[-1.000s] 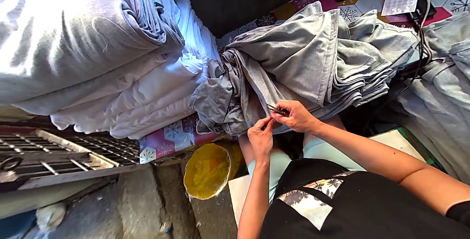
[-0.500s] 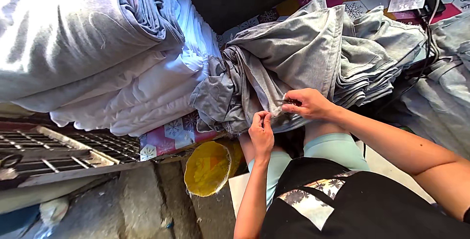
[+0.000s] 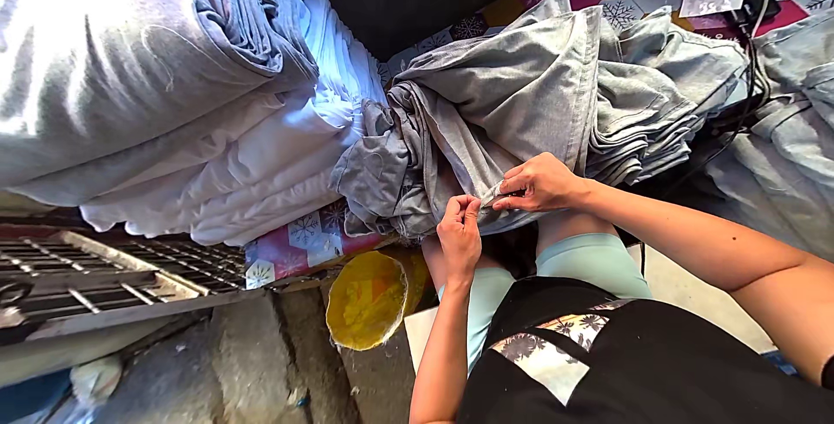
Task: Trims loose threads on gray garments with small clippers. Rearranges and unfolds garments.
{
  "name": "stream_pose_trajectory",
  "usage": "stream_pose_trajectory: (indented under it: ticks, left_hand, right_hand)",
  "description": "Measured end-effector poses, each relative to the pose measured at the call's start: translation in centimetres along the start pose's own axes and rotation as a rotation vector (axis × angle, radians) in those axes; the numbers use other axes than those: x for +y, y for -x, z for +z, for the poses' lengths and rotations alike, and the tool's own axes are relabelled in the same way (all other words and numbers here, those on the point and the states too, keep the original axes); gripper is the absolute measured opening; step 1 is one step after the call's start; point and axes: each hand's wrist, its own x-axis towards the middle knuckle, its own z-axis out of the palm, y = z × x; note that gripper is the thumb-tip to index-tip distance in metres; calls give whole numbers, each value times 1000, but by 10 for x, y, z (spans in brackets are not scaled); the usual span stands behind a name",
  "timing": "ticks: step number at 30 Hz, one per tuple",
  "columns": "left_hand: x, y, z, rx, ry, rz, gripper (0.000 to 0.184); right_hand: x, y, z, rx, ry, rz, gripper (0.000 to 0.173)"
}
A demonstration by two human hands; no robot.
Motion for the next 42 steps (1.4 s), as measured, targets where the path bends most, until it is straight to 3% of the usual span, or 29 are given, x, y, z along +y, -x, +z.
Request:
stream_pose_trajectory:
  ticks: [6, 15, 19, 21, 23, 25, 29, 32, 33, 34, 36, 38, 40, 42]
  left_hand:
    - [3, -3, -7, -59, 98, -108, 7]
    - [-1, -7, -10, -121, 153, -152, 5]
    - [-3, -8, -8, -127, 210, -194, 7]
    - [-4, -8, -6, -137, 236, -196, 7]
    - [-5, -6, -7, -135, 224, -153, 6]
    - [-9, -3, -21, -87, 121, -48, 8]
    - [-36, 14, -79, 138, -287, 31, 15]
    - [-55, 30, -129, 206, -834, -305, 29]
    - [-59, 32, -135, 188, -906, -405, 33]
    - [-60, 33, -134, 186, -896, -385, 35]
    - [-54, 31, -111, 180, -599, -149, 32]
    - [-43, 21, -68, 100, -102, -2, 29]
    - [-27, 10, -31, -49, 301, -27, 32]
    - [-11, 4, -10, -93, 489, -138, 31]
  right_hand:
    - [-6, -3, -4, -29, 67, -1, 41]
    - [-5, -8, -2, -44, 74, -163, 39]
    - [7, -2, 5, 49, -191, 8, 43]
    - [11, -3, 8, -42, -429, 159, 47]
    - [10, -4, 16, -108, -643, 273, 29]
    - [5, -5, 20, -102, -795, 305, 14]
    - [-5, -5, 11, -32, -877, 340, 13]
    - [-6, -3, 11, 42, -921, 359, 14]
    - [-7, -3, 11, 60, -930, 358, 13]
    - [-9, -3, 12, 73, -943, 359, 12]
    - [-11, -4, 13, 77, -984, 367, 10]
    - [-12, -6, 15, 60, -1026, 375, 10]
    - [-14, -7, 17, 61, -1046, 387, 9]
    - [-18, -4, 19, 162, -914, 413, 4]
